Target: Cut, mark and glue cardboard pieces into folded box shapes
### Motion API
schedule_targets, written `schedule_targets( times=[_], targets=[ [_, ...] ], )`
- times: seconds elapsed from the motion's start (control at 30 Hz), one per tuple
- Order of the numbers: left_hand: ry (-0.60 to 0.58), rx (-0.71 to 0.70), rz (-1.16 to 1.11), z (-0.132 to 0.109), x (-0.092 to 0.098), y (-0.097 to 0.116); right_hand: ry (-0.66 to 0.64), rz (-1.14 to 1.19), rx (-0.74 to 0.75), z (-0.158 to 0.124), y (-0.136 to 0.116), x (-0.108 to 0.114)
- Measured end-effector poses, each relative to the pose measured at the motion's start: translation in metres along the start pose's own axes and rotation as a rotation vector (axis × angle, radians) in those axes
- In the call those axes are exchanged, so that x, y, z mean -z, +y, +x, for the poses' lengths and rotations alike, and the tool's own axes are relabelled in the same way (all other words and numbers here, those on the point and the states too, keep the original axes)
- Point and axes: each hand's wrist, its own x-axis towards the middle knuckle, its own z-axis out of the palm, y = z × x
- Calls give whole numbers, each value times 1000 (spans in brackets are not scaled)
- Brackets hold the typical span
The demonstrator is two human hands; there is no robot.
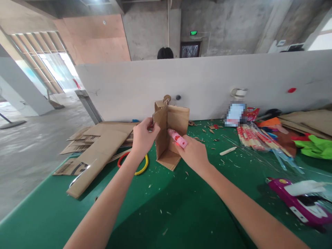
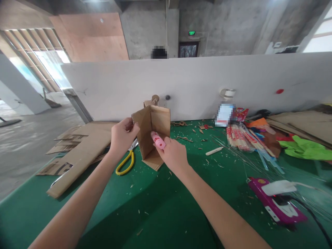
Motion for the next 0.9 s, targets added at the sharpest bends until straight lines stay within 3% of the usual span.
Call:
schedule_targets(
  times=[0.27, 0.47, 0.73, 0.9],
  targets=[
    [-9, 0, 20, 0, -2, -1, -320, -53, 22, -22, 1, -34],
    [6, -11, 40, 0, -2, -1, -328, -49, 2, -20, 1, -31],
    [0, -4, 41, -1, -2, 2, -195, -10, -33, -19, 0, -26],
    [6, 0, 38, -1, -3, 0, -315, -16, -11, -21, -1, -28]
  ],
)
